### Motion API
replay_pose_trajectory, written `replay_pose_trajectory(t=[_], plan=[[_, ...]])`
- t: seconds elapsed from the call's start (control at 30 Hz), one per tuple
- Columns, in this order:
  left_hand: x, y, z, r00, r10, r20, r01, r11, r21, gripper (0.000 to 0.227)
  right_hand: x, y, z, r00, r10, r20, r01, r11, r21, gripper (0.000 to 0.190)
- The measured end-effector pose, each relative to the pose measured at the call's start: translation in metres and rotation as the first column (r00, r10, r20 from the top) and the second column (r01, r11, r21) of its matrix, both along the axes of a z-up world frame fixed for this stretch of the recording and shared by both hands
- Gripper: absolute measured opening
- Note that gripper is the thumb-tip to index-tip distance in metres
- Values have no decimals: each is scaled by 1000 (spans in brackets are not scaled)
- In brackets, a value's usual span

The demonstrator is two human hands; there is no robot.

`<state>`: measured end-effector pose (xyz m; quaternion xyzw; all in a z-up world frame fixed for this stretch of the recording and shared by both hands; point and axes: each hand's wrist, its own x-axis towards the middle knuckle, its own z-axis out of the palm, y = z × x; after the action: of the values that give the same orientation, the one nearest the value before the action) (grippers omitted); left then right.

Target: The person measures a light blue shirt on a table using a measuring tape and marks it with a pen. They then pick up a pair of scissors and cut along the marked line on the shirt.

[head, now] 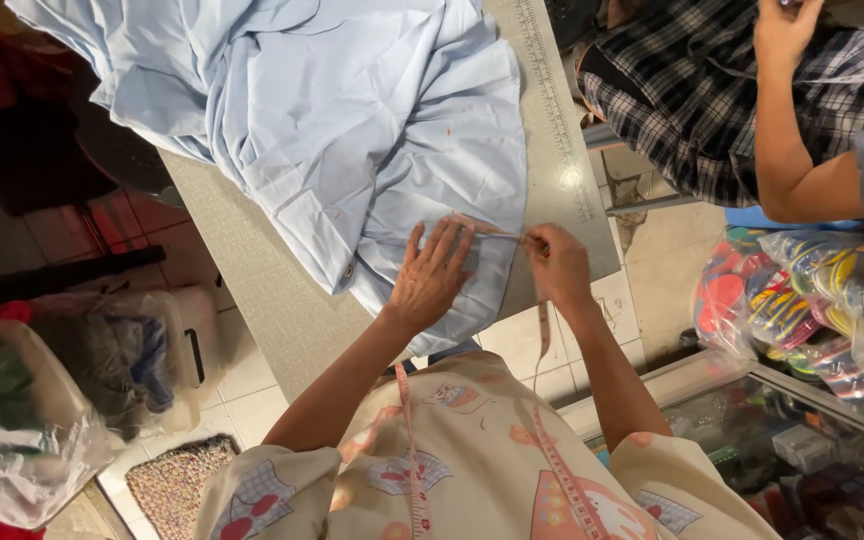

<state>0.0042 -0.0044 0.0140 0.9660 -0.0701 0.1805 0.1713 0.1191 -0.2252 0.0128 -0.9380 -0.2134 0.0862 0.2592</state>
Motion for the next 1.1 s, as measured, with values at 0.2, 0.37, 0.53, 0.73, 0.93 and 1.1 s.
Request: replay_pose_trajectory(t=[0.2, 0.37, 0.53, 0.73, 0.93, 1.1], plan=[[6, 31, -21, 996, 41, 84, -46, 998, 48, 55, 22, 34, 30, 979, 98, 182, -119, 987, 107, 20], [23, 54, 1, 998, 53, -24, -51, 996, 68, 87, 43, 55, 35, 969, 248, 17, -226, 907, -355, 53], [38, 70, 2, 970, 103, -219, -76, 989, 127, 106, 87, 63, 36, 963, 259, -70, -260, 837, -481, 56], [71, 73, 0, 879, 149, -453, -88, 984, 154, 115, 124, 79, 42, 969, 243, -46, -235, 844, -483, 60], [74, 63, 7, 888, 159, -431, -111, 985, 134, 110, 139, 78, 33, 962, 267, -63, -266, 853, -449, 61], [51, 25, -8, 994, 52, -92, -50, 998, 29, 82, 138, 75, 33, 959, 273, -71, -278, 875, -396, 59]])
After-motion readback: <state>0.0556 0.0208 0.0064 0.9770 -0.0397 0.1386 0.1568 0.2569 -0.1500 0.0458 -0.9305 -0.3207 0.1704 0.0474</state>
